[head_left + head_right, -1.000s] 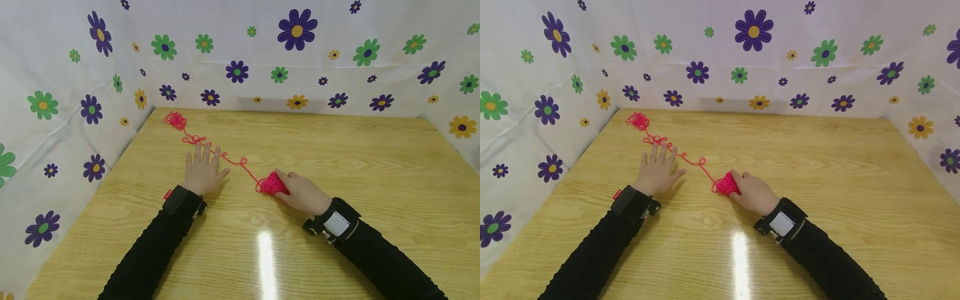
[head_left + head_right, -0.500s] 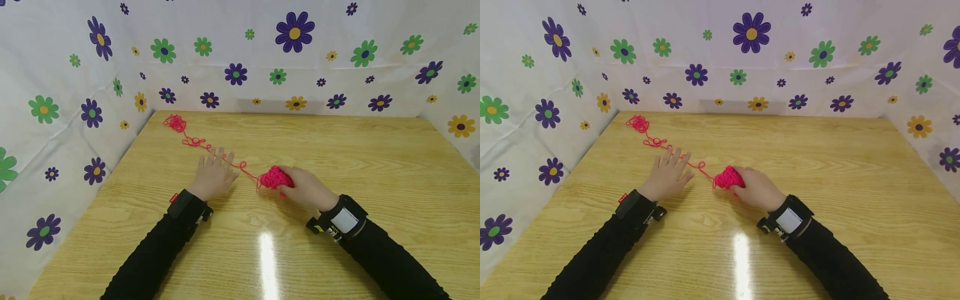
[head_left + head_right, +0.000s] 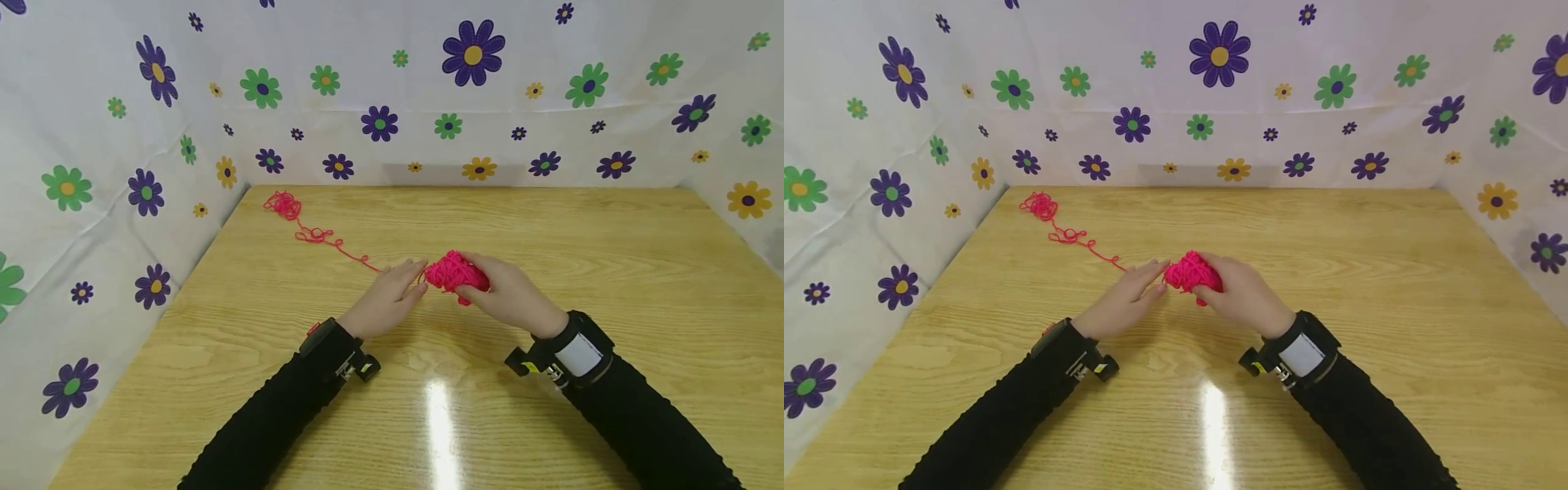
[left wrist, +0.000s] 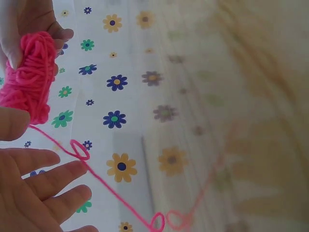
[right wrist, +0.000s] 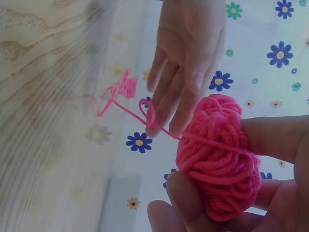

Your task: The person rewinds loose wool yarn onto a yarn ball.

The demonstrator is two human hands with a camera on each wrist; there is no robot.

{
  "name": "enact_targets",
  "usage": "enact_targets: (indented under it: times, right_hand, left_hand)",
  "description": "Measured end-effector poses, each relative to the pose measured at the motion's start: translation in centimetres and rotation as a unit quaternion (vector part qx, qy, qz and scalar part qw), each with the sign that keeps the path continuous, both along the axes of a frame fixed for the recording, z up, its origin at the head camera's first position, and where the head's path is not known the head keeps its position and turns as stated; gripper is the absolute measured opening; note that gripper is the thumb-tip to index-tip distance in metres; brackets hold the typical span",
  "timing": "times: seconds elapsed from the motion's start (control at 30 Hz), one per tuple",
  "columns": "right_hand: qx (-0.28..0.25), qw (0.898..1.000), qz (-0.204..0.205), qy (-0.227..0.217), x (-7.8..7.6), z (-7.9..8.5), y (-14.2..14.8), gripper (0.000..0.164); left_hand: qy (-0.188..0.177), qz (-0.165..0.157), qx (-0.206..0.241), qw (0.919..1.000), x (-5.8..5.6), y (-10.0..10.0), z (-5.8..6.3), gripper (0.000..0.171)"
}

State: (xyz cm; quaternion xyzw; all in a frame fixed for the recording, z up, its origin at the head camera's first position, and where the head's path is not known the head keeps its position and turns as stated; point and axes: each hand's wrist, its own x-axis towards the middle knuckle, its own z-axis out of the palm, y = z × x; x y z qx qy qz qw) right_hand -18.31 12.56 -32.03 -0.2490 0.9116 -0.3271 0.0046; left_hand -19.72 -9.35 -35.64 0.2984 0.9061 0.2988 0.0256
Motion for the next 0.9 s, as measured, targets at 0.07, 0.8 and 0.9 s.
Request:
enact_targets:
  times: [0.07,0.8,0.9]
  right_hand:
    - [-0.008,1.000,0.002,0.001,0.0,0.2,0.1,0.053]
    - [-0.033,0.999,-0.035,0.020,-0.1,1.4,1.4,0.055]
    - [-0.029,0.999,-0.038,0.027,-0.1,1.4,1.4,0.055]
  left_hand:
    - [-0.004,-0.001,0.007,1.0000,-0.3,0.3,-0.2,0.050]
    - [0.070,-0.045,-0.030,0.9961,1.1,3.9,0.4,0.025]
    - [0.089,-0.059,-0.044,0.9933,1.7,4.2,0.6,0.026]
